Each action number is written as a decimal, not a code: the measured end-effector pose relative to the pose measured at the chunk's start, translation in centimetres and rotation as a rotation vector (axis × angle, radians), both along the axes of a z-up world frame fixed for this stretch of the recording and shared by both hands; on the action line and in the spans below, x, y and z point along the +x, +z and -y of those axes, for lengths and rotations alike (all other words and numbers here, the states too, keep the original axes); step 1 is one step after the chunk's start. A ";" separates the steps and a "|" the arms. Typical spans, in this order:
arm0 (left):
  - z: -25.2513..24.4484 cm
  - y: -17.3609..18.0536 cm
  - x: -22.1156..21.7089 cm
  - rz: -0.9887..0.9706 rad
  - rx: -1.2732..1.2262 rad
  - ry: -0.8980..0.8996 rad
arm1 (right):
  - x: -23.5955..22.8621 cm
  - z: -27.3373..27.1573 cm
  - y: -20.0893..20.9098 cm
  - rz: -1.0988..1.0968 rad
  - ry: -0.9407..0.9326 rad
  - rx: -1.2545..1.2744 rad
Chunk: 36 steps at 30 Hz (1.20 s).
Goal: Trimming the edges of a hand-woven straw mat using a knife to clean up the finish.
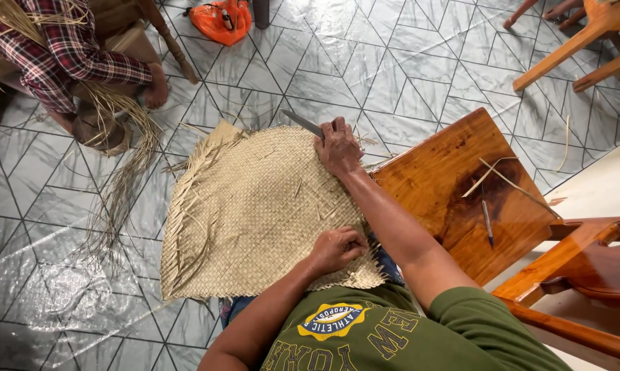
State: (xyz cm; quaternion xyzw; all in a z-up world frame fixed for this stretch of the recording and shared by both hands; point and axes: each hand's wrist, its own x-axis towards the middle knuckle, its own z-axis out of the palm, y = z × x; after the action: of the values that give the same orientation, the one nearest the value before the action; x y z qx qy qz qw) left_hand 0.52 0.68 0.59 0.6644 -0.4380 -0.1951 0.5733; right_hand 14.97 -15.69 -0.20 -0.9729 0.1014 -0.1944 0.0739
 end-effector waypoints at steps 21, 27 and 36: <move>0.2 -0.6 -0.1 0.000 0.008 -0.024 | -0.3 0.0 0.2 0.003 -0.022 0.081; 0.1 -0.2 -0.1 0.029 0.003 -0.031 | -0.6 -0.3 0.9 0.009 -0.028 0.080; 0.3 -0.4 -0.1 0.022 -0.011 -0.020 | -0.5 -0.3 1.1 -0.003 -0.039 0.069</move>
State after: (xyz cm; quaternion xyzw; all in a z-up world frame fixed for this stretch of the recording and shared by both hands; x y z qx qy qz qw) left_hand 0.46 0.43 0.15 0.6590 -0.4517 -0.1912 0.5702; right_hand 14.52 -15.38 0.87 -0.9679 0.1270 -0.1905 0.1033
